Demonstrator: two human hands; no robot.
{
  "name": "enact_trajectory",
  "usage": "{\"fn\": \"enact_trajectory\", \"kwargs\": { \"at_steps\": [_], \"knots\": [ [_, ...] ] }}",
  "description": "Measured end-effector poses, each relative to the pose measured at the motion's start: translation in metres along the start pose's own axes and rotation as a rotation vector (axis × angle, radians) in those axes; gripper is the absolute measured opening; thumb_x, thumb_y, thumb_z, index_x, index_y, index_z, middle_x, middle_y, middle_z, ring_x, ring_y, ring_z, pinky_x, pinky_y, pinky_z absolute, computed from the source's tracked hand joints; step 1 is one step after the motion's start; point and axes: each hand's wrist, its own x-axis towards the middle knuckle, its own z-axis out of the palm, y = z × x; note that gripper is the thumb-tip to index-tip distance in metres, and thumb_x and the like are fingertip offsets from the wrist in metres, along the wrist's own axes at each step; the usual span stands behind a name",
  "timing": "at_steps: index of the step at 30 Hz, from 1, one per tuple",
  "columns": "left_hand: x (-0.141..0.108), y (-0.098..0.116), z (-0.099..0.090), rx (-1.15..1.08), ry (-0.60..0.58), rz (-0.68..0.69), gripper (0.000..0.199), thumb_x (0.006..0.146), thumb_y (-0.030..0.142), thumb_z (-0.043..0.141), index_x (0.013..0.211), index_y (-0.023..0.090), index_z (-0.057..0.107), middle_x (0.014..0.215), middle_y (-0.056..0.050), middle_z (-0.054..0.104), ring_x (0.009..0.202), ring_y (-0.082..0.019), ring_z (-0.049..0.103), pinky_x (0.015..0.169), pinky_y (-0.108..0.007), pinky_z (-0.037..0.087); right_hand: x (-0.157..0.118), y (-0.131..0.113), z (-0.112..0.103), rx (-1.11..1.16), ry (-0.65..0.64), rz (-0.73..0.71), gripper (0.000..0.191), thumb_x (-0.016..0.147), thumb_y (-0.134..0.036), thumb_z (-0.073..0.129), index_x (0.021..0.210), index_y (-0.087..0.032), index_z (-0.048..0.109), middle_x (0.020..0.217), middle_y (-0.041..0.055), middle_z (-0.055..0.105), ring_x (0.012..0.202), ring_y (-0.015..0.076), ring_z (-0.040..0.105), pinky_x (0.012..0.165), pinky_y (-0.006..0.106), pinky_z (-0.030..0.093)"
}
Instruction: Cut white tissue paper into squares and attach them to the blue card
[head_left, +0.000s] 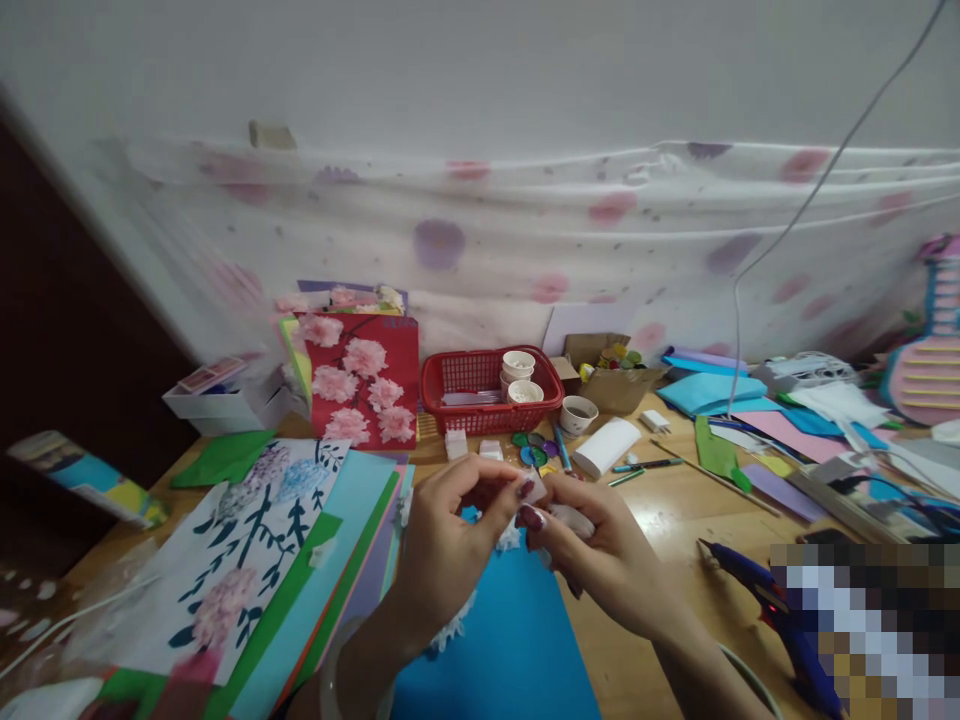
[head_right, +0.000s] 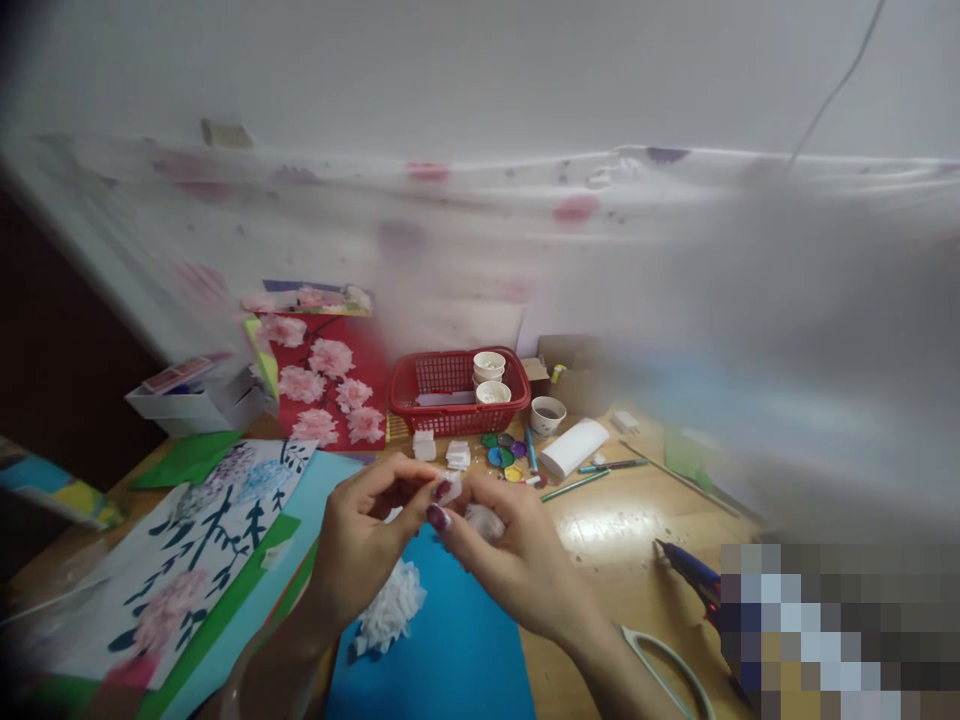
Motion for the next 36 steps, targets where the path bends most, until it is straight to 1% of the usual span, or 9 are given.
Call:
{"fn": "enact_trajectory", "kwargs": {
  "at_steps": [3, 6, 9, 12, 16, 22, 27, 32, 36],
  "knots": [
    [0.0, 0.0, 0.001, -0.085, -0.033, -0.068, 0.006, 0.083, 0.024, 0.07, 0.083, 0.018, 0.072, 0.074, -0.002, 0.071, 0.064, -0.012, 0.064, 0.06, -0.019, 0.051, 0.001, 0.0, 0.0, 0.006, -0.016, 0.015, 0.031, 0.093, -0.042, 0.056, 0.073, -0.019, 0.057, 0.055, -0.004, 0.053, 0.038, 0.0064, 0.046, 0.032, 0.015, 0.035],
    [0.001, 0.001, 0.001, -0.207, -0.077, -0.154, 0.012, 0.085, 0.029, 0.069, 0.09, 0.019, 0.07, 0.071, 0.0, 0.067, 0.059, -0.01, 0.06, 0.054, -0.018, 0.048, 0.0, 0.001, 0.0, 0.109, -0.063, 0.027, 0.028, 0.095, -0.038, 0.052, 0.075, -0.019, 0.058, 0.059, -0.0033, 0.055, 0.042, 0.0063, 0.048, 0.036, 0.014, 0.04],
    [0.002, 0.002, 0.0, -0.276, -0.088, -0.197, 0.017, 0.086, 0.032, 0.067, 0.099, 0.02, 0.066, 0.071, 0.002, 0.063, 0.058, -0.009, 0.058, 0.055, -0.018, 0.048, -0.001, 0.0, -0.001, 0.184, -0.088, 0.044, 0.023, 0.095, -0.031, 0.05, 0.078, -0.019, 0.059, 0.061, -0.0034, 0.056, 0.043, 0.0061, 0.048, 0.037, 0.013, 0.041],
    [0.002, 0.003, -0.001, -0.282, -0.075, -0.198, 0.019, 0.087, 0.032, 0.066, 0.101, 0.02, 0.063, 0.073, 0.002, 0.063, 0.059, -0.009, 0.057, 0.055, -0.018, 0.047, -0.001, -0.001, -0.001, 0.217, -0.098, 0.061, 0.019, 0.092, -0.025, 0.049, 0.076, -0.019, 0.058, 0.064, -0.0026, 0.058, 0.044, 0.006, 0.049, 0.036, 0.011, 0.042],
    [0.001, 0.004, -0.001, -0.3, -0.064, -0.195, 0.019, 0.087, 0.032, 0.065, 0.1, 0.019, 0.059, 0.068, 0.004, 0.057, 0.055, -0.008, 0.053, 0.053, -0.018, 0.045, -0.001, 0.001, -0.003, 0.27, -0.127, 0.068, 0.018, 0.089, -0.022, 0.048, 0.075, -0.018, 0.059, 0.065, -0.0022, 0.059, 0.044, 0.0055, 0.05, 0.037, 0.012, 0.042],
    [0.003, 0.003, -0.005, -0.296, -0.06, -0.168, 0.016, 0.088, 0.028, 0.063, 0.099, 0.019, 0.058, 0.065, 0.006, 0.054, 0.054, -0.008, 0.052, 0.052, -0.018, 0.043, 0.0, 0.007, -0.006, 0.344, -0.163, 0.108, 0.023, 0.09, -0.03, 0.05, 0.073, -0.017, 0.059, 0.061, -0.0012, 0.061, 0.041, 0.0062, 0.05, 0.036, 0.015, 0.039],
    [0.008, 0.003, -0.012, -0.349, -0.064, -0.19, 0.017, 0.086, 0.028, 0.065, 0.098, 0.018, 0.058, 0.066, 0.006, 0.054, 0.051, -0.007, 0.052, 0.048, -0.017, 0.042, 0.001, 0.008, -0.007, 0.454, -0.166, 0.17, 0.021, 0.087, -0.031, 0.055, 0.071, -0.018, 0.056, 0.058, -0.0019, 0.061, 0.038, 0.0063, 0.048, 0.033, 0.015, 0.035],
    [0.012, 0.003, -0.019, -0.417, -0.076, -0.177, 0.016, 0.085, 0.025, 0.066, 0.097, 0.017, 0.059, 0.063, 0.007, 0.052, 0.049, -0.005, 0.05, 0.046, -0.015, 0.04, 0.001, 0.006, -0.007, 0.536, -0.175, 0.19, 0.023, 0.085, -0.034, 0.059, 0.069, -0.018, 0.055, 0.055, -0.0029, 0.06, 0.035, 0.0048, 0.044, 0.031, 0.014, 0.031],
    [0.014, 0.001, -0.026, -0.436, -0.097, -0.182, 0.016, 0.085, 0.024, 0.067, 0.097, 0.017, 0.059, 0.063, 0.007, 0.052, 0.047, -0.005, 0.05, 0.044, -0.015, 0.04, 0.001, 0.005, -0.007, 0.57, -0.189, 0.206, 0.025, 0.084, -0.035, 0.062, 0.066, -0.017, 0.056, 0.054, -0.003, 0.06, 0.034, 0.0049, 0.044, 0.03, 0.014, 0.029]
  ]
}}
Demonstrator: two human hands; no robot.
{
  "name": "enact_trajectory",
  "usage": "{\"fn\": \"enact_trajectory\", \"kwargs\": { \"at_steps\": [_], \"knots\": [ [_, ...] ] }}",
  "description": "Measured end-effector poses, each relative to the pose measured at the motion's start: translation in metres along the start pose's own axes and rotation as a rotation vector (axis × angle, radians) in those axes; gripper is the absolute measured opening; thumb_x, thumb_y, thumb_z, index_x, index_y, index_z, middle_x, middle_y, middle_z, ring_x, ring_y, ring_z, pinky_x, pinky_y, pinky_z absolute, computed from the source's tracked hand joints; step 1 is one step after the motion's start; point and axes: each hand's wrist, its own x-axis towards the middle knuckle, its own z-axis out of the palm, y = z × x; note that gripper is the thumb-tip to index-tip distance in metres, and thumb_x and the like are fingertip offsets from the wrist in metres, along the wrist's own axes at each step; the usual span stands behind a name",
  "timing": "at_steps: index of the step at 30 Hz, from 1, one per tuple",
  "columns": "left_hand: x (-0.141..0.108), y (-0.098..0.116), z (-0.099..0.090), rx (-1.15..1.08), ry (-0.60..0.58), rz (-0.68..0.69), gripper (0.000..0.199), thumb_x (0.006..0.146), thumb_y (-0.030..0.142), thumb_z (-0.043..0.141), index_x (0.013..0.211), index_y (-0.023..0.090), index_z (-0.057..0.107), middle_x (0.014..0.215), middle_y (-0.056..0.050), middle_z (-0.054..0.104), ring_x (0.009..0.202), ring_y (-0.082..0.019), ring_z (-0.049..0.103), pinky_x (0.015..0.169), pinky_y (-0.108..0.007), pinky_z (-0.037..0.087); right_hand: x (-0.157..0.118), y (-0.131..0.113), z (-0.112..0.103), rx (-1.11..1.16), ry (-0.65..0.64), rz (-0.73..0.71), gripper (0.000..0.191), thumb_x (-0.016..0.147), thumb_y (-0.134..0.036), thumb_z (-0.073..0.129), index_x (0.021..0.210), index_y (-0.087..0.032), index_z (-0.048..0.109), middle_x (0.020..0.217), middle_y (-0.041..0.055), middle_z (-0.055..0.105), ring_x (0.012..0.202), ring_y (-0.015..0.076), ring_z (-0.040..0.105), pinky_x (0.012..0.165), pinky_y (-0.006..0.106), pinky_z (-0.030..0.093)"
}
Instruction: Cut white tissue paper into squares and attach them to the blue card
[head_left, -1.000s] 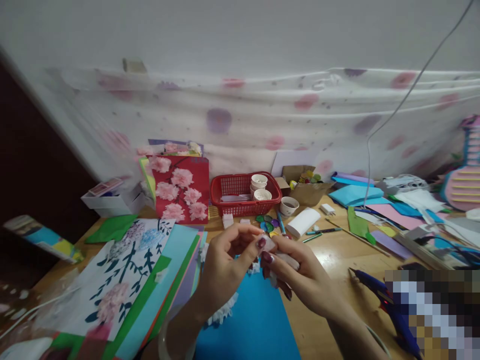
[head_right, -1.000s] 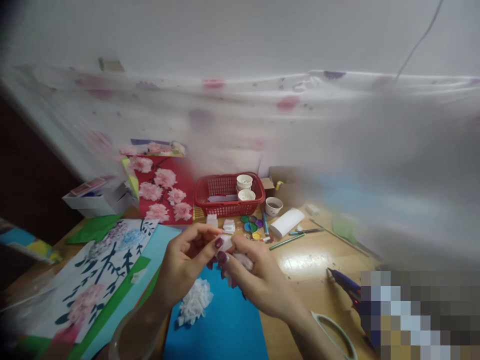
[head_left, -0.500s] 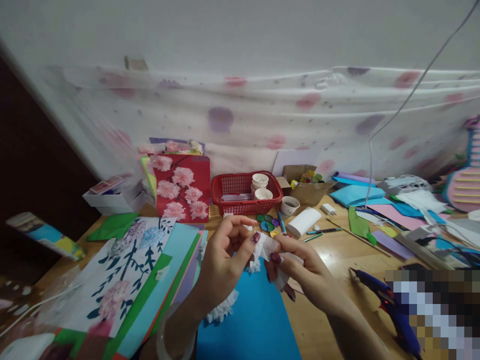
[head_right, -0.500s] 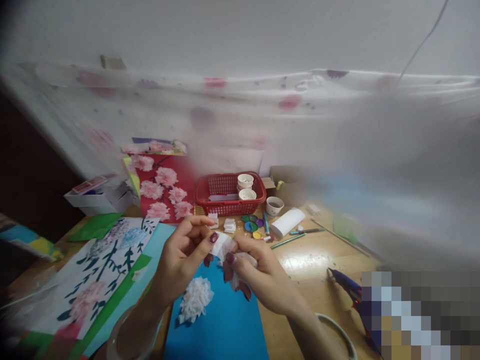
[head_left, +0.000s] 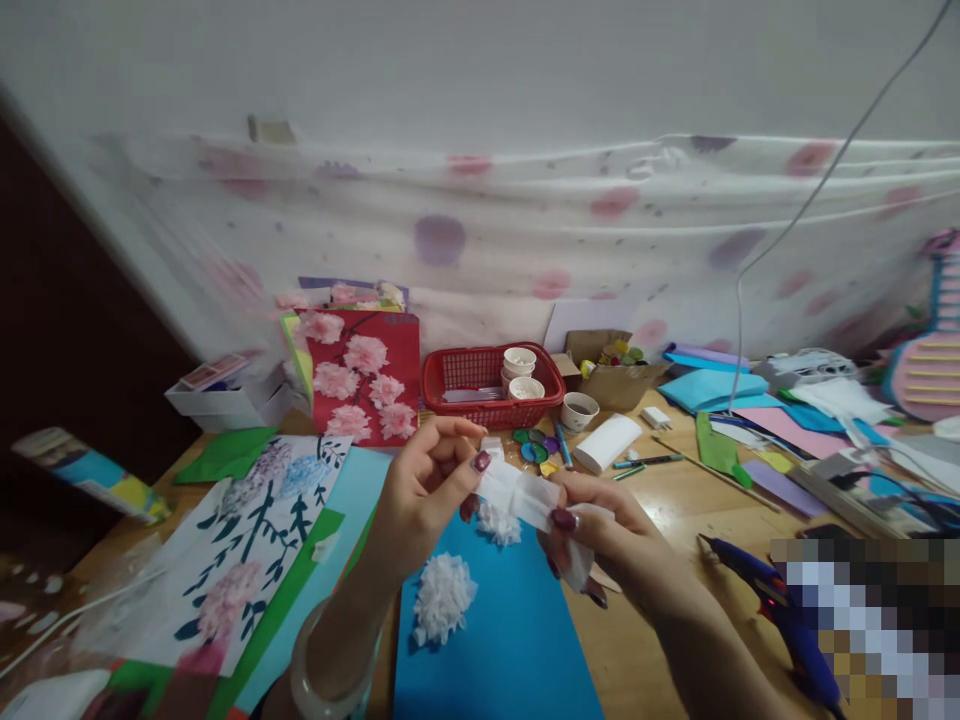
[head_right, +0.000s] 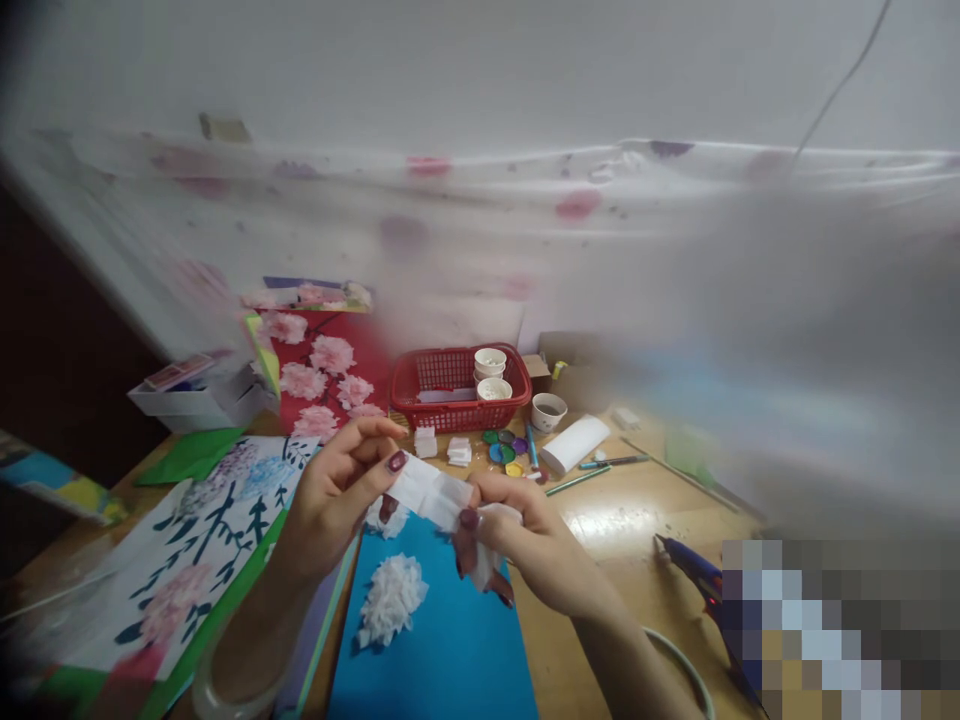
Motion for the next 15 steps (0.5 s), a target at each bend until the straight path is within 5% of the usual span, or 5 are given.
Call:
{"fn": "enact_trajectory", "kwargs": {
  "at_steps": [8, 15],
  "knots": [
    [0.005, 0.009, -0.024, 0.045, 0.078, 0.056, 0.016, 0.084, 0.024, 0.068, 0.096, 0.017, 0.06, 0.066, 0.005, 0.059, 0.05, -0.006, 0.054, 0.046, -0.016, 0.042, -0.009, 0.006, -0.012, -0.091, -0.031, 0.077, 0.025, 0.085, -0.034, 0.057, 0.067, -0.017, 0.055, 0.055, -0.0027, 0.061, 0.033, 0.0035, 0.043, 0.03, 0.013, 0.03],
    [0.002, 0.0, -0.02, 0.059, -0.008, 0.003, 0.019, 0.08, 0.025, 0.071, 0.094, 0.016, 0.061, 0.064, 0.004, 0.059, 0.05, -0.007, 0.054, 0.045, -0.018, 0.041, -0.023, 0.049, -0.023, -0.435, -0.237, 0.568, 0.015, 0.074, -0.019, 0.049, 0.062, -0.018, 0.057, 0.05, -0.0032, 0.06, 0.035, 0.0077, 0.051, 0.03, 0.014, 0.038]
  ]
}}
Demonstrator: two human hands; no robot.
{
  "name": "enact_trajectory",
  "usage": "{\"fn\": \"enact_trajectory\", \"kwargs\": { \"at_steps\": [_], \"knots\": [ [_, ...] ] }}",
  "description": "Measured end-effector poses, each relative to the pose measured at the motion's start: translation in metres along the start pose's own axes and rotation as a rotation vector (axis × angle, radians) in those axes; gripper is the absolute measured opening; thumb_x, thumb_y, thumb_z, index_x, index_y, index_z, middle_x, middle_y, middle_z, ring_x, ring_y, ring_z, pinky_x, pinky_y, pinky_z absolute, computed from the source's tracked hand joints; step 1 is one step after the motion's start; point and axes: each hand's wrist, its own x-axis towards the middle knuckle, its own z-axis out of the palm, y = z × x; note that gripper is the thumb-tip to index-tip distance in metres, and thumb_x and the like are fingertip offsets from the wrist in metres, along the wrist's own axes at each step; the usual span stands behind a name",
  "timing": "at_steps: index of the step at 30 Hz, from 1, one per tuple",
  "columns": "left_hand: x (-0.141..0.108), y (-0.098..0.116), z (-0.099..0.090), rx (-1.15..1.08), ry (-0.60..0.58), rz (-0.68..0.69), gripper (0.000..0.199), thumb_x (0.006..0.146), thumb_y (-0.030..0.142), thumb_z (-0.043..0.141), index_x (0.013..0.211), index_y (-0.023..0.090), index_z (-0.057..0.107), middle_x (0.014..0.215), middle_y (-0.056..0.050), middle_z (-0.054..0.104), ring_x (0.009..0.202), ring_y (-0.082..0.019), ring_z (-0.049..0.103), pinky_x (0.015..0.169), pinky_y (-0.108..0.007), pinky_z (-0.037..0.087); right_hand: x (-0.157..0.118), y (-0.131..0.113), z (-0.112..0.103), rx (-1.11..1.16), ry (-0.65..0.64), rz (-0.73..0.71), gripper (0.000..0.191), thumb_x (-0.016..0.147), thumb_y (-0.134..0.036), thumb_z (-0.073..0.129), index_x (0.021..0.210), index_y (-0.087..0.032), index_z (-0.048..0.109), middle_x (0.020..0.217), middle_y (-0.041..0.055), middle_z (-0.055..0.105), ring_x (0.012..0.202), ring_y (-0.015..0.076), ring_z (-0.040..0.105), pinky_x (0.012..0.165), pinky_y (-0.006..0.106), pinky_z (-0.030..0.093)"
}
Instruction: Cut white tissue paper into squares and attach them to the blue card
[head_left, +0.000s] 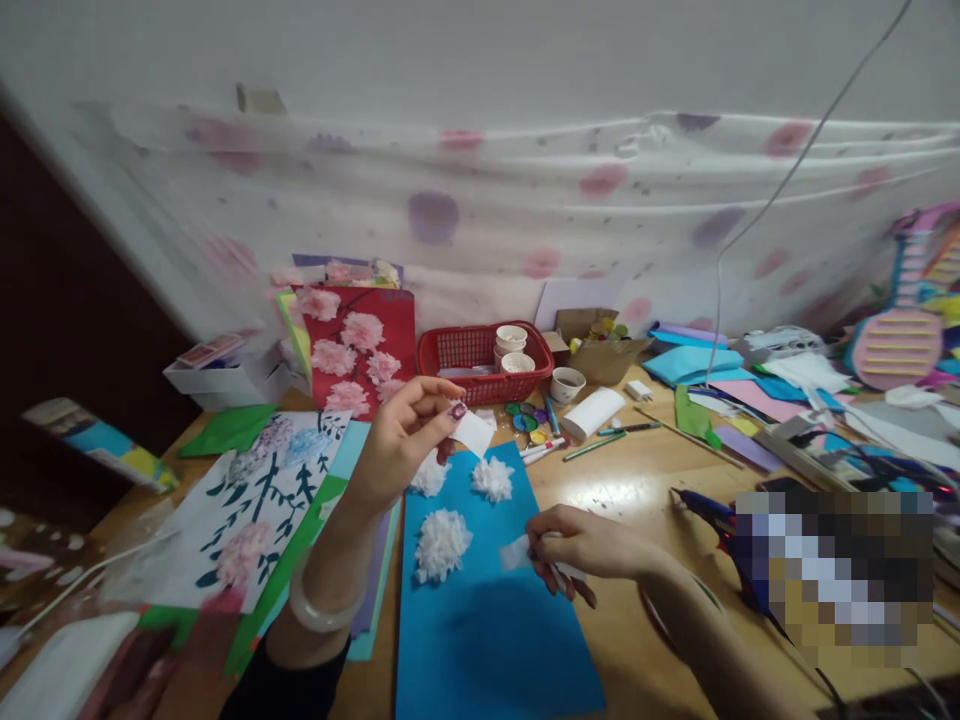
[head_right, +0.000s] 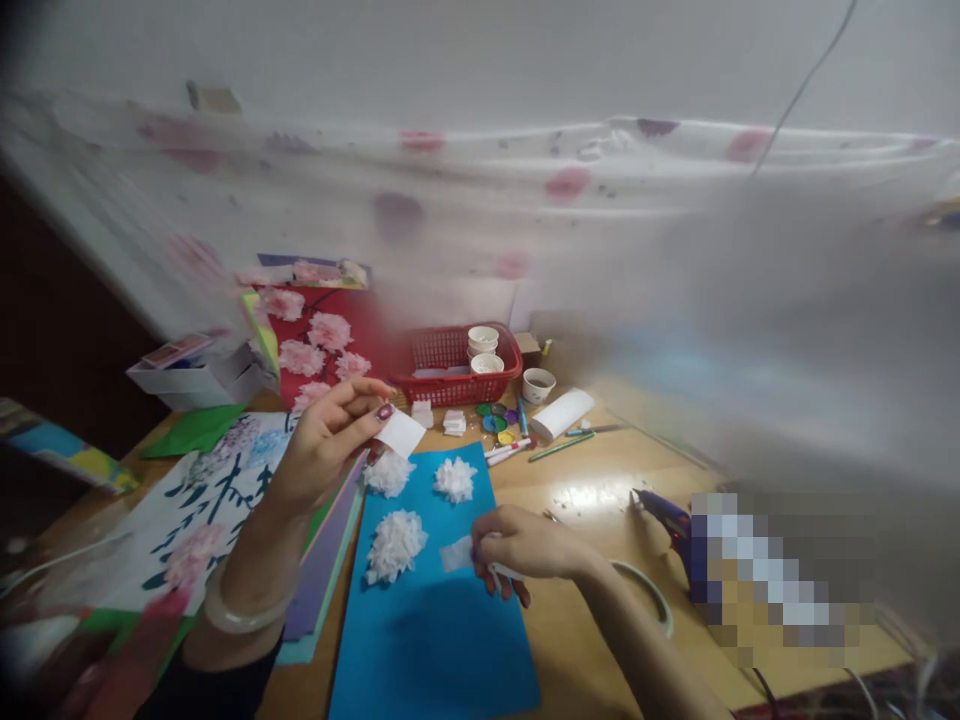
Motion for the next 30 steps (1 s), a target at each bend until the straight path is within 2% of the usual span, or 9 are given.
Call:
{"fn": "enact_trajectory", "kwargs": {
  "at_steps": [3, 6, 11, 13, 15, 18, 21, 24, 30],
  "knots": [
    [-0.007, -0.017, 0.005, 0.026, -0.068, -0.089, 0.02, 0.078, 0.026, 0.07, 0.092, 0.015, 0.061, 0.063, 0.004, 0.056, 0.047, -0.007, 0.051, 0.043, -0.018, 0.039, 0.015, 0.022, 0.009, -0.041, -0.009, 0.093, 0.018, 0.073, -0.017, 0.053, 0.055, -0.017, 0.058, 0.044, -0.0037, 0.058, 0.031, 0.0071, 0.048, 0.027, 0.013, 0.034],
    [-0.021, -0.035, 0.006, 0.156, -0.128, -0.202, 0.021, 0.078, 0.028, 0.068, 0.092, 0.015, 0.058, 0.058, 0.007, 0.054, 0.045, -0.007, 0.049, 0.044, -0.019, 0.039, 0.02, 0.035, 0.009, -0.08, 0.033, 0.159, 0.029, 0.077, -0.026, 0.061, 0.05, -0.018, 0.055, 0.038, -0.0049, 0.053, 0.027, 0.0059, 0.044, 0.025, 0.013, 0.033],
    [-0.058, -0.056, 0.003, 0.269, -0.122, -0.236, 0.02, 0.079, 0.026, 0.065, 0.093, 0.016, 0.056, 0.056, 0.009, 0.05, 0.047, -0.008, 0.049, 0.047, -0.02, 0.039, -0.012, 0.033, 0.004, -0.117, 0.241, 0.137, 0.046, 0.084, -0.052, 0.061, 0.054, -0.018, 0.053, 0.041, -0.0039, 0.051, 0.028, 0.0057, 0.043, 0.025, 0.014, 0.034],
    [-0.076, -0.063, 0.008, 0.263, -0.08, -0.215, 0.02, 0.084, 0.03, 0.061, 0.098, 0.017, 0.054, 0.059, 0.009, 0.047, 0.047, -0.008, 0.046, 0.046, -0.019, 0.036, -0.028, 0.03, 0.017, -0.1, 0.343, 0.069, 0.048, 0.089, -0.058, 0.052, 0.06, -0.019, 0.051, 0.048, -0.0047, 0.052, 0.034, 0.0057, 0.046, 0.029, 0.013, 0.039],
    [-0.093, -0.071, 0.017, 0.252, -0.055, -0.209, 0.022, 0.089, 0.032, 0.057, 0.105, 0.018, 0.053, 0.062, 0.009, 0.045, 0.049, -0.009, 0.045, 0.048, -0.02, 0.036, -0.036, 0.03, 0.041, -0.015, 0.395, -0.046, 0.045, 0.09, -0.058, 0.049, 0.07, -0.019, 0.053, 0.054, -0.0046, 0.055, 0.036, 0.0072, 0.051, 0.032, 0.015, 0.042],
    [-0.118, -0.082, 0.036, 0.237, -0.043, -0.214, 0.026, 0.092, 0.036, 0.054, 0.111, 0.018, 0.051, 0.065, 0.007, 0.046, 0.053, -0.01, 0.043, 0.049, -0.021, 0.034, -0.032, 0.038, 0.081, 0.142, 0.367, -0.173, 0.045, 0.091, -0.057, 0.046, 0.071, -0.018, 0.055, 0.051, -0.0066, 0.05, 0.033, 0.0064, 0.046, 0.029, 0.014, 0.037],
    [-0.134, -0.088, 0.052, 0.149, -0.086, -0.257, 0.031, 0.092, 0.042, 0.054, 0.112, 0.018, 0.051, 0.067, 0.006, 0.048, 0.054, -0.01, 0.043, 0.051, -0.022, 0.034, -0.021, 0.053, 0.103, 0.222, 0.347, -0.244, 0.041, 0.091, -0.054, 0.046, 0.073, -0.019, 0.054, 0.053, -0.0061, 0.05, 0.035, 0.0071, 0.046, 0.029, 0.015, 0.038],
    [-0.139, -0.092, 0.058, 0.07, -0.169, -0.283, 0.036, 0.093, 0.048, 0.052, 0.113, 0.018, 0.051, 0.069, 0.005, 0.047, 0.056, -0.011, 0.044, 0.055, -0.024, 0.037, -0.017, 0.068, 0.105, 0.243, 0.322, -0.259, 0.039, 0.093, -0.05, 0.043, 0.072, -0.019, 0.054, 0.056, -0.0045, 0.053, 0.038, 0.008, 0.049, 0.032, 0.016, 0.039],
    [-0.127, -0.097, 0.052, -0.008, -0.323, -0.381, 0.038, 0.089, 0.052, 0.056, 0.105, 0.018, 0.049, 0.068, 0.004, 0.052, 0.06, -0.012, 0.05, 0.061, -0.027, 0.042, -0.025, 0.077, 0.088, 0.129, 0.295, -0.307, 0.028, 0.093, -0.033, 0.039, 0.079, -0.018, 0.058, 0.064, -0.0024, 0.056, 0.047, 0.0103, 0.053, 0.04, 0.018, 0.044]
  ]
}}
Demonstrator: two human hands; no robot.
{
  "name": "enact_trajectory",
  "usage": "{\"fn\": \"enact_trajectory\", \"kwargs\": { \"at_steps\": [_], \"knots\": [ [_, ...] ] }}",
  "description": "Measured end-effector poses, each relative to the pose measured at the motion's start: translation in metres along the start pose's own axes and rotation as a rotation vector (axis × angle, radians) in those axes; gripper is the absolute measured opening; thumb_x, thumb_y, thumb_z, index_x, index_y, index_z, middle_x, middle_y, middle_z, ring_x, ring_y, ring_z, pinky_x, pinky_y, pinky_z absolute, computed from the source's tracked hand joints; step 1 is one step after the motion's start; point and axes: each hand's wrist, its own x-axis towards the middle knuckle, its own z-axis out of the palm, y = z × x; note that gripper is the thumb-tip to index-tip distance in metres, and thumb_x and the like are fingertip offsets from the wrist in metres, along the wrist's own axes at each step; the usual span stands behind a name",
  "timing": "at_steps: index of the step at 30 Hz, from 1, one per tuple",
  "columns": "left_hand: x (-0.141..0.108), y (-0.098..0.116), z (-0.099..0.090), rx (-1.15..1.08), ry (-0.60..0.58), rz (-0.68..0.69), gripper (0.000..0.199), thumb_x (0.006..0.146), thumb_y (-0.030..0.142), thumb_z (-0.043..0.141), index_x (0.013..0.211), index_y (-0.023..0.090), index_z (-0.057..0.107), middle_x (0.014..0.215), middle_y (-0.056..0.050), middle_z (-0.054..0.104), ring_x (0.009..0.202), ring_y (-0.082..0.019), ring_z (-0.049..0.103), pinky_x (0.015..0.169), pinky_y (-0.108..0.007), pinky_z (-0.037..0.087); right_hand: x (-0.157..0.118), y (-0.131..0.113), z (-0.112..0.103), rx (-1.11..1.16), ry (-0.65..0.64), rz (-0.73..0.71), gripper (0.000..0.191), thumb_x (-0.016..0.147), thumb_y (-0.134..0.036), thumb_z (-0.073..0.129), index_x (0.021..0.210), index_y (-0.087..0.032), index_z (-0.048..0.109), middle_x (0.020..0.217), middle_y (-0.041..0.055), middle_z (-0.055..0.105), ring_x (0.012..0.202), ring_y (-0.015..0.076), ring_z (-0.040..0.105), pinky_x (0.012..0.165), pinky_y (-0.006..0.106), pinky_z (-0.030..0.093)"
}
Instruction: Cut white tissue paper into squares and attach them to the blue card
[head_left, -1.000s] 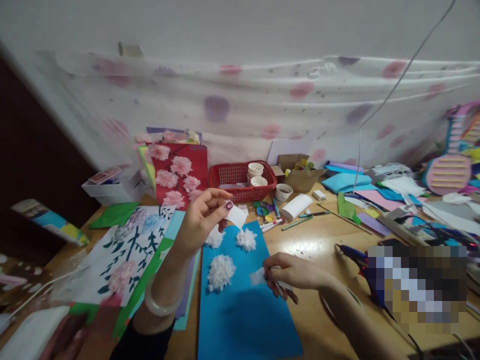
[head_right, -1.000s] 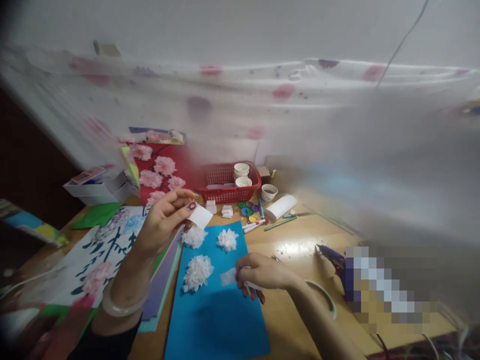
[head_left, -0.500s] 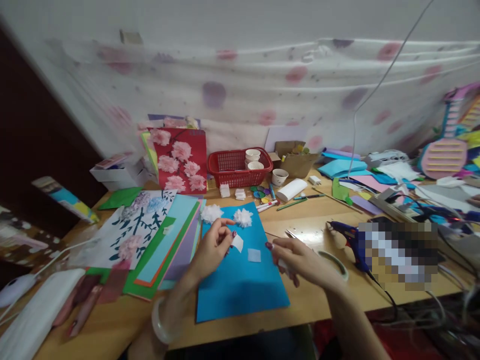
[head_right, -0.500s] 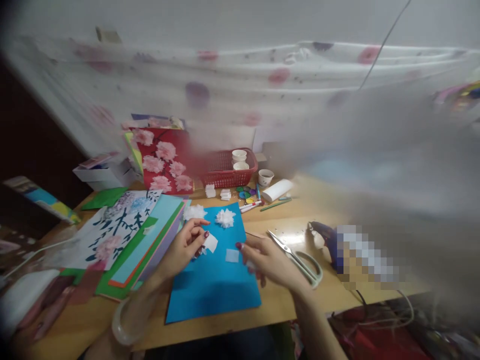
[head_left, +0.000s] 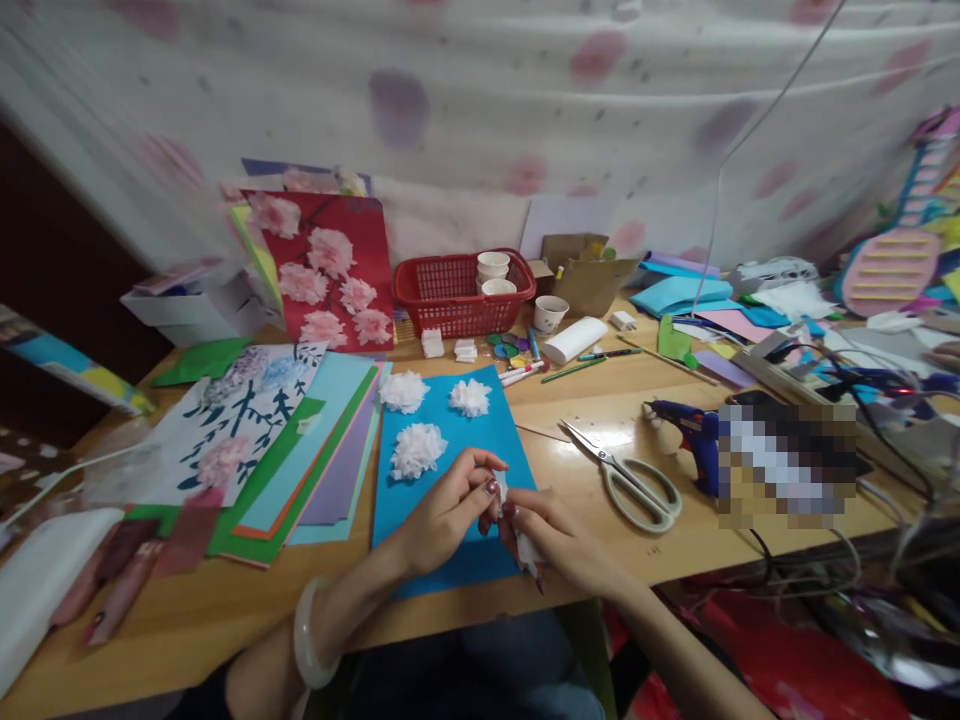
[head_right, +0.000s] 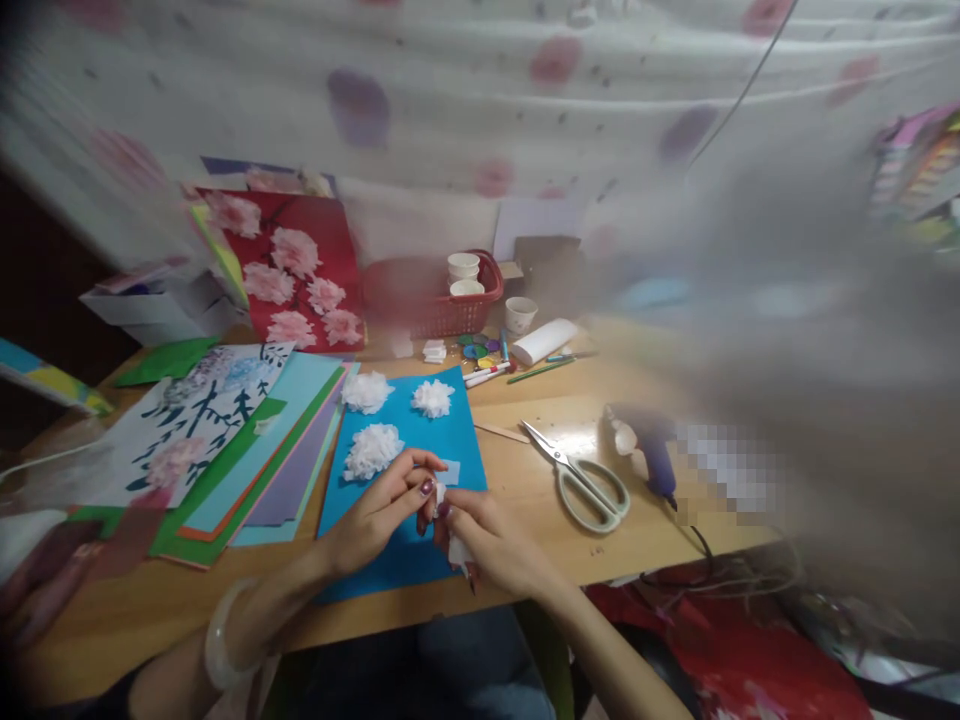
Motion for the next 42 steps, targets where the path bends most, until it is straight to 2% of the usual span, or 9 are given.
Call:
{"fn": "enact_trajectory", "kwargs": {
  "at_steps": [5, 11, 15, 18, 23, 27, 31, 36, 42],
  "knots": [
    [0.008, -0.007, -0.004, -0.044, -0.005, -0.087, 0.043, 0.082, 0.059, 0.063, 0.085, 0.021, 0.044, 0.072, 0.003, 0.055, 0.063, -0.012, 0.053, 0.062, -0.027, 0.044, 0.002, 0.008, -0.008, -0.078, 0.021, -0.018, 0.032, 0.097, -0.034, 0.034, 0.08, -0.018, 0.056, 0.061, -0.002, 0.054, 0.042, 0.0115, 0.05, 0.041, 0.022, 0.042],
    [0.01, -0.012, -0.005, 0.183, -0.093, -0.032, 0.023, 0.093, 0.042, 0.052, 0.089, 0.02, 0.047, 0.076, 0.002, 0.054, 0.07, -0.013, 0.054, 0.064, -0.026, 0.042, 0.003, 0.016, -0.01, -0.348, 0.061, -0.172, 0.031, 0.099, -0.028, 0.034, 0.075, -0.02, 0.05, 0.064, -0.0012, 0.054, 0.061, 0.0153, 0.053, 0.06, 0.026, 0.039],
    [0.009, -0.014, -0.008, 0.334, -0.098, 0.008, 0.015, 0.098, 0.031, 0.042, 0.088, 0.02, 0.046, 0.073, 0.002, 0.053, 0.066, -0.013, 0.05, 0.064, -0.027, 0.041, 0.001, 0.017, -0.012, -0.353, 0.025, -0.164, 0.027, 0.098, -0.024, 0.033, 0.078, -0.021, 0.051, 0.067, -0.0014, 0.055, 0.062, 0.0154, 0.054, 0.061, 0.026, 0.038],
    [0.007, -0.016, -0.011, 0.303, -0.107, -0.018, 0.016, 0.098, 0.03, 0.041, 0.089, 0.02, 0.048, 0.074, 0.002, 0.054, 0.065, -0.013, 0.05, 0.065, -0.026, 0.042, -0.001, 0.017, -0.013, -0.329, 0.036, -0.142, 0.026, 0.096, -0.021, 0.034, 0.077, -0.021, 0.052, 0.066, -0.0017, 0.054, 0.061, 0.0151, 0.054, 0.061, 0.026, 0.037],
    [0.007, -0.017, -0.011, 0.225, -0.107, -0.065, 0.018, 0.097, 0.031, 0.043, 0.085, 0.019, 0.049, 0.07, 0.003, 0.051, 0.063, -0.012, 0.048, 0.062, -0.025, 0.04, 0.0, 0.016, -0.01, -0.259, 0.065, -0.165, 0.028, 0.099, -0.03, 0.038, 0.074, -0.021, 0.049, 0.061, -0.0032, 0.052, 0.055, 0.0128, 0.05, 0.055, 0.024, 0.035],
    [0.008, -0.017, -0.009, 0.193, -0.12, -0.064, 0.019, 0.098, 0.03, 0.042, 0.085, 0.019, 0.049, 0.072, 0.003, 0.052, 0.064, -0.012, 0.049, 0.062, -0.024, 0.041, 0.002, 0.013, -0.009, -0.264, 0.053, -0.176, 0.025, 0.098, -0.027, 0.04, 0.079, -0.02, 0.054, 0.063, -0.0029, 0.053, 0.055, 0.0121, 0.05, 0.055, 0.023, 0.036],
    [0.008, -0.017, -0.01, 0.221, -0.131, -0.049, 0.018, 0.099, 0.028, 0.039, 0.088, 0.018, 0.051, 0.075, 0.001, 0.055, 0.068, -0.013, 0.052, 0.065, -0.025, 0.043, 0.003, 0.012, -0.01, -0.283, 0.05, -0.184, 0.02, 0.095, -0.021, 0.043, 0.079, -0.02, 0.053, 0.063, -0.004, 0.052, 0.054, 0.0111, 0.049, 0.053, 0.023, 0.035],
    [0.008, -0.016, -0.011, 0.265, -0.116, -0.047, 0.016, 0.098, 0.025, 0.04, 0.091, 0.018, 0.052, 0.075, 0.0, 0.057, 0.065, -0.012, 0.053, 0.063, -0.025, 0.044, 0.001, 0.015, -0.011, -0.302, 0.036, -0.143, 0.023, 0.097, -0.019, 0.036, 0.08, -0.02, 0.051, 0.064, -0.0028, 0.054, 0.056, 0.0118, 0.051, 0.054, 0.023, 0.035],
    [0.008, -0.016, -0.015, 0.311, -0.08, -0.045, 0.016, 0.096, 0.027, 0.042, 0.089, 0.017, 0.054, 0.071, 0.0, 0.059, 0.063, -0.012, 0.054, 0.061, -0.025, 0.043, -0.002, 0.016, -0.012, -0.325, 0.073, -0.077, 0.026, 0.095, -0.02, 0.033, 0.073, -0.021, 0.047, 0.063, -0.0022, 0.052, 0.056, 0.0137, 0.051, 0.054, 0.025, 0.035]
  ]
}}
